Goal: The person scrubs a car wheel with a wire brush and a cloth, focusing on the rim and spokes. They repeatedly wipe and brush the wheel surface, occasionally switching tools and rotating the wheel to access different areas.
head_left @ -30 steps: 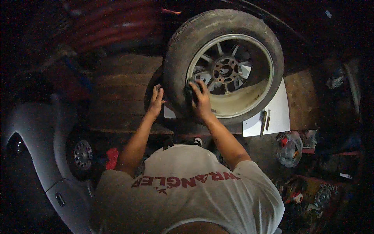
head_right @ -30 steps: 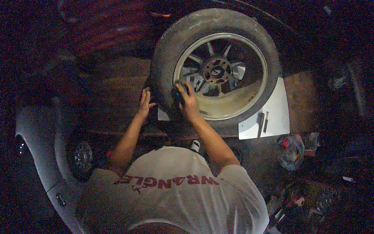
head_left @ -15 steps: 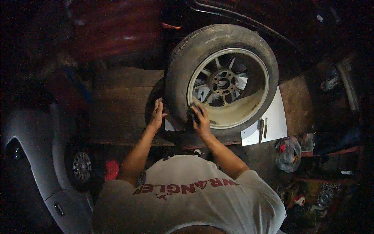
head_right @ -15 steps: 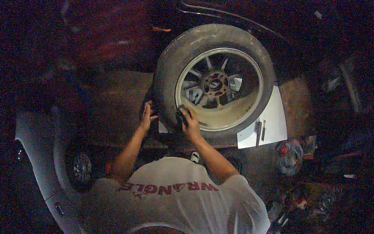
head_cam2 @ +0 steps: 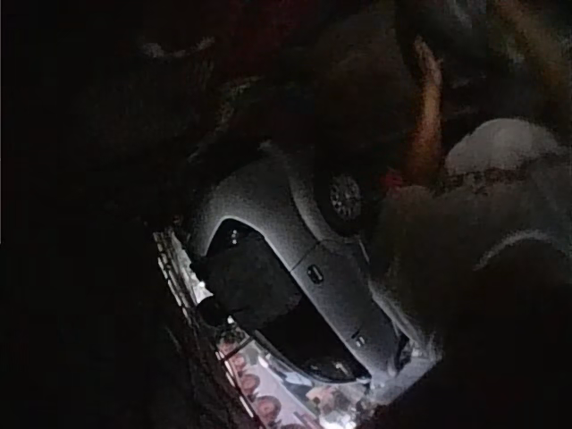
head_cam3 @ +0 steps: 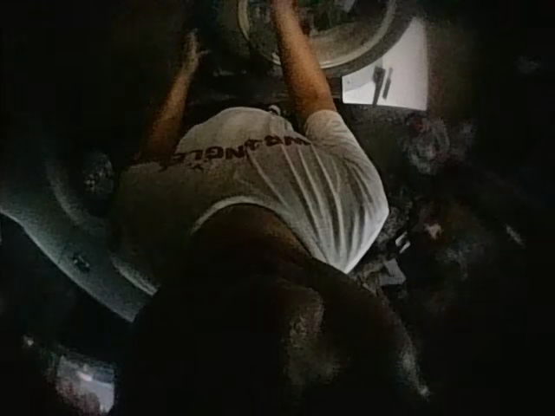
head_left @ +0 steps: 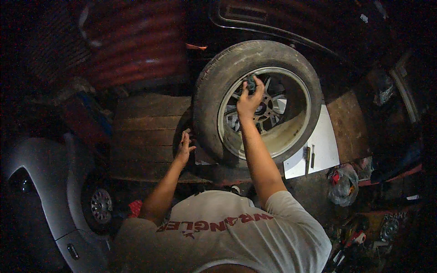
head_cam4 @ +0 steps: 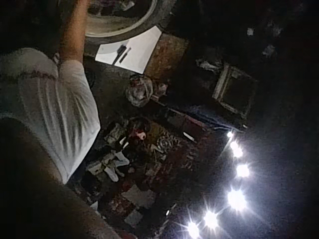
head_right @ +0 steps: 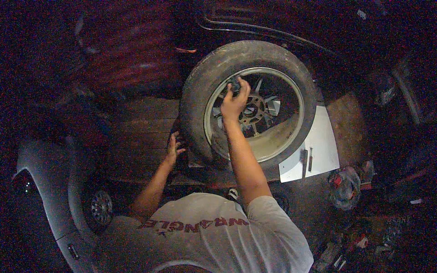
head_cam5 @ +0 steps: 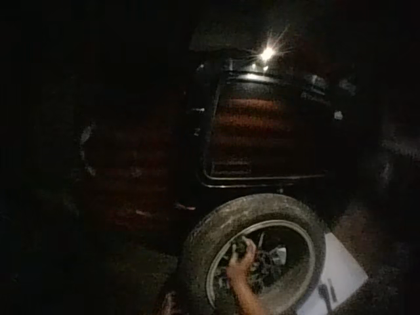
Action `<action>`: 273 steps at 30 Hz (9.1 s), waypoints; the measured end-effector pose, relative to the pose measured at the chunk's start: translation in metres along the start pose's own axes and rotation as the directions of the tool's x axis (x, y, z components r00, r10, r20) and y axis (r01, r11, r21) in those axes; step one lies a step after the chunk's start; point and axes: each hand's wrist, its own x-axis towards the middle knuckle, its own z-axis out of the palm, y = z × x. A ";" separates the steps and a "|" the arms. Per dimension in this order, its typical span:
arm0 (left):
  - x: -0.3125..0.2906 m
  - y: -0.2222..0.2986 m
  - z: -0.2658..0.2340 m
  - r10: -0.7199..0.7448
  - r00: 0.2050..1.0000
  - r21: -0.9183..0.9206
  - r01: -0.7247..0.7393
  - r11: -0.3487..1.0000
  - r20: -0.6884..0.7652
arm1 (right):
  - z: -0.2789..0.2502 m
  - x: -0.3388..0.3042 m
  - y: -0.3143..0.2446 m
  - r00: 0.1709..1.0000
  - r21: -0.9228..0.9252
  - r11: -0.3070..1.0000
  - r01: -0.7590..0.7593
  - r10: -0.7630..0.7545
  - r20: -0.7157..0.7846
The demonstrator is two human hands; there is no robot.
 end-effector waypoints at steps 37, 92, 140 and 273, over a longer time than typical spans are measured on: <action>0.021 0.073 0.121 0.736 0.624 0.829 -0.245 0.503 -0.262 | -0.096 -0.019 0.159 0.837 -0.368 0.902 0.225 0.015 0.548; 0.018 0.081 0.126 0.683 0.676 0.801 -0.232 0.552 -0.275 | -0.088 -0.029 0.152 0.919 -0.357 0.930 0.086 0.065 0.389; 0.011 0.079 0.122 0.685 0.662 0.818 -0.187 0.543 -0.303 | -0.052 0.050 0.119 0.483 -0.696 0.708 0.116 0.572 0.663; -0.008 0.073 0.141 0.653 0.755 0.216 -0.649 0.730 0.060 | -0.076 -0.113 0.161 -0.017 0.627 -0.108 -0.772 0.989 0.149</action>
